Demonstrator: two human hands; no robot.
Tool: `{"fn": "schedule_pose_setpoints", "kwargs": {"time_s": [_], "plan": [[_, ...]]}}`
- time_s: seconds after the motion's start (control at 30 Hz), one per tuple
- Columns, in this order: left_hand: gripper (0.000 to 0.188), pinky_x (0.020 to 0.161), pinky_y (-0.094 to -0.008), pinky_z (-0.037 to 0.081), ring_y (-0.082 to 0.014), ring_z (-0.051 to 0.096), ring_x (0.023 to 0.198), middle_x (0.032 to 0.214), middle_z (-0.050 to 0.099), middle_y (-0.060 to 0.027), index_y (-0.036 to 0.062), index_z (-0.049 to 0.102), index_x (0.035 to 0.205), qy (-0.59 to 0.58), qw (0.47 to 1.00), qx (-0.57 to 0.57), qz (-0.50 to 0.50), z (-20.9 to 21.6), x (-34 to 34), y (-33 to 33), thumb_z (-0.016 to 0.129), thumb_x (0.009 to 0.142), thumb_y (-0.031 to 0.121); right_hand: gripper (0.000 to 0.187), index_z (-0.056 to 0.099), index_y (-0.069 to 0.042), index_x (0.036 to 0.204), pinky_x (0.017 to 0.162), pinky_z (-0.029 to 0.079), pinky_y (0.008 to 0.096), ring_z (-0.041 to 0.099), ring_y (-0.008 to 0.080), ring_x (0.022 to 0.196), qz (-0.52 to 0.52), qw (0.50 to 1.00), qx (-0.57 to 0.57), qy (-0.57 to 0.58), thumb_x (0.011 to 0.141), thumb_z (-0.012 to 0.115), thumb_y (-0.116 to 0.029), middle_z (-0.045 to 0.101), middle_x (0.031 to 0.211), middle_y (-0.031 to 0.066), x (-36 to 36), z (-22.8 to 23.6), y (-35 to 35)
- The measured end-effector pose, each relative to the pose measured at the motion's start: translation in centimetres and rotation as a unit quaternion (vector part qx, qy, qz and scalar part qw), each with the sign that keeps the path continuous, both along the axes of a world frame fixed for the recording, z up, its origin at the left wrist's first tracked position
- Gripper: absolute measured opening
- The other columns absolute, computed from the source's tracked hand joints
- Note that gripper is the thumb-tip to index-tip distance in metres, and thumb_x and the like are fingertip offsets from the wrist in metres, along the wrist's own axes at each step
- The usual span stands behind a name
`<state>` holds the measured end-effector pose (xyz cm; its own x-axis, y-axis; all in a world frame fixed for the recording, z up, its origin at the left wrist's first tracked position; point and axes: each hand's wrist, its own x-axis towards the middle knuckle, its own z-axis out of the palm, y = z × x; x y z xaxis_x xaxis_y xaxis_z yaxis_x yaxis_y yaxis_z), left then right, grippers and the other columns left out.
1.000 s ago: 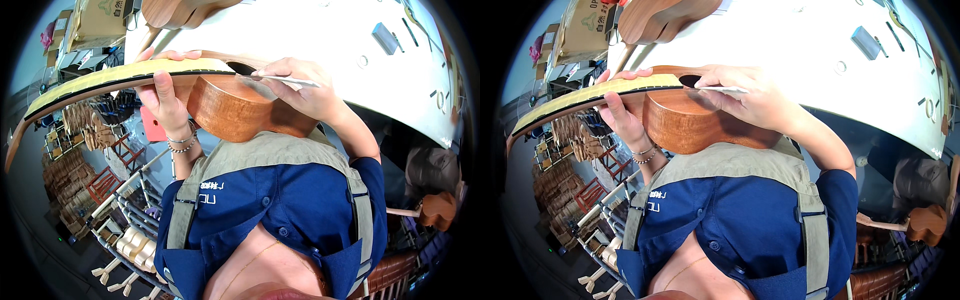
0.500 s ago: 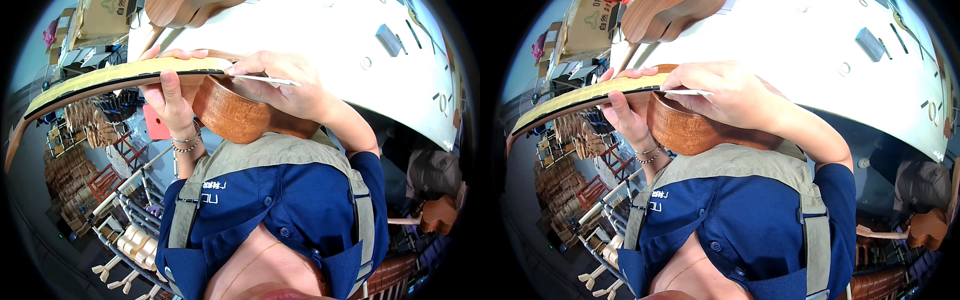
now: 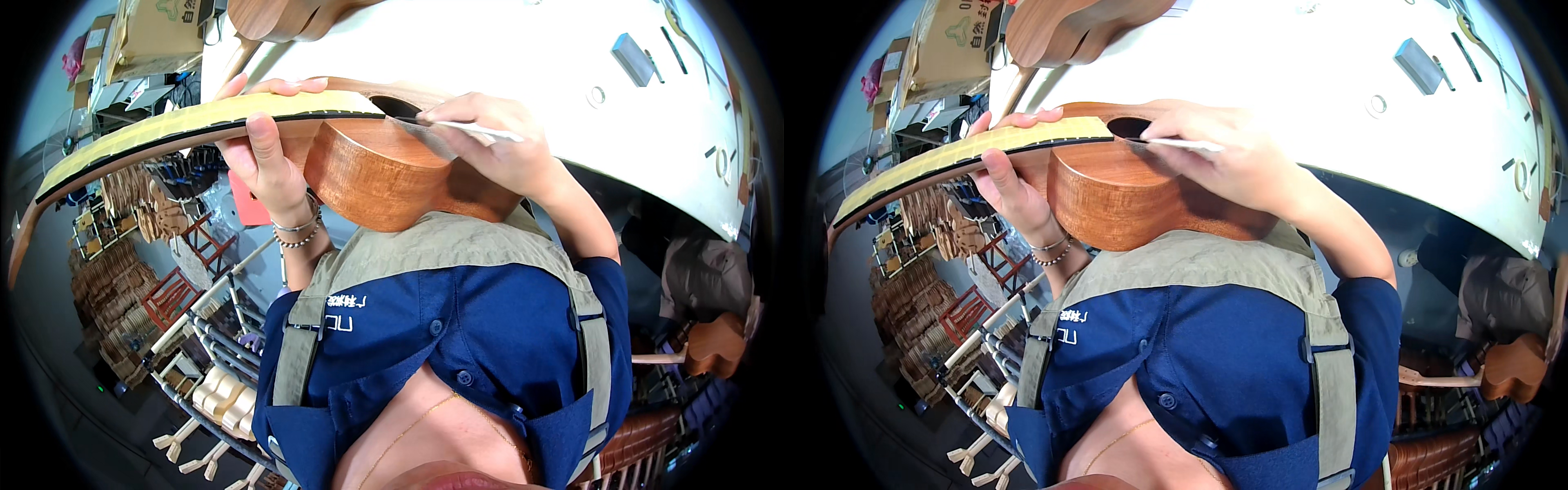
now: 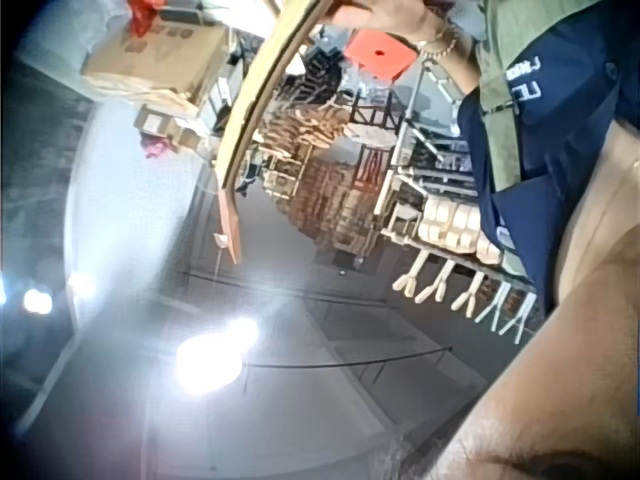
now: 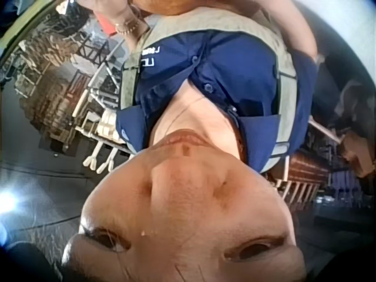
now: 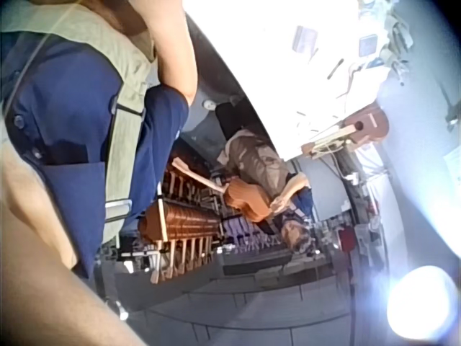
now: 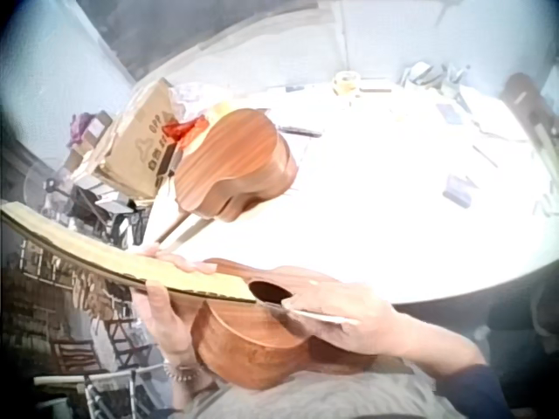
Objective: The person repeatedly picks up unfinished ukuleles from a drying rack, applies a finish to the body using a small tool, and wipes the surface with a cloth. They inspect the instrument from multiple angles before returning it to the rack.
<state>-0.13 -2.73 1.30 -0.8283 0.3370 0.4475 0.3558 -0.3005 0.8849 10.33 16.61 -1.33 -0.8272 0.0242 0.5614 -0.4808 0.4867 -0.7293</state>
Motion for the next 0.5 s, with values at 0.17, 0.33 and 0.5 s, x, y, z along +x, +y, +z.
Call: {"fn": "schedule_pose_setpoints", "kwargs": {"time_s": [0.17,0.33,0.5], "plan": [[0.049,0.077,-0.0445,0.045,-0.0323,0.058,0.079,0.087,0.054,-0.0166,-0.0023,0.028,0.117,-0.019,0.999,-0.008,0.048,0.1,0.5,-0.3,0.043,0.088,0.033,0.024,0.053,0.003,0.098,0.061,0.051,0.0244,0.062,0.0171,0.072,-0.133,0.943,-0.266,-0.149,0.083,0.055,-0.015,0.061,0.082,0.0117,-0.8,-6.4,5.4],[0.055,0.08,-0.0472,0.043,-0.0318,0.058,0.076,0.085,0.053,-0.014,0.0014,0.027,0.118,-0.003,0.995,0.061,0.082,0.0,0.8,-0.4,0.036,0.087,0.046,0.057,0.03,0.009,0.123,0.054,0.05,0.0237,0.062,0.0192,0.065,-0.314,0.817,-0.341,-0.342,0.084,0.054,-0.025,0.061,0.076,0.0152,-1.9,-15.9,13.0],[0.071,0.08,-0.055,0.041,-0.0317,0.059,0.069,0.083,0.053,-0.0123,0.0062,0.025,0.117,0.072,0.987,0.113,0.092,-0.6,0.3,-0.9,0.034,0.078,0.064,0.076,0.035,0.008,0.122,0.06,0.048,0.0275,0.061,0.021,0.077,-0.223,0.802,-0.239,-0.5,0.082,0.039,-0.057,0.06,0.086,0.0207,0.2,-15.4,12.0]]}}
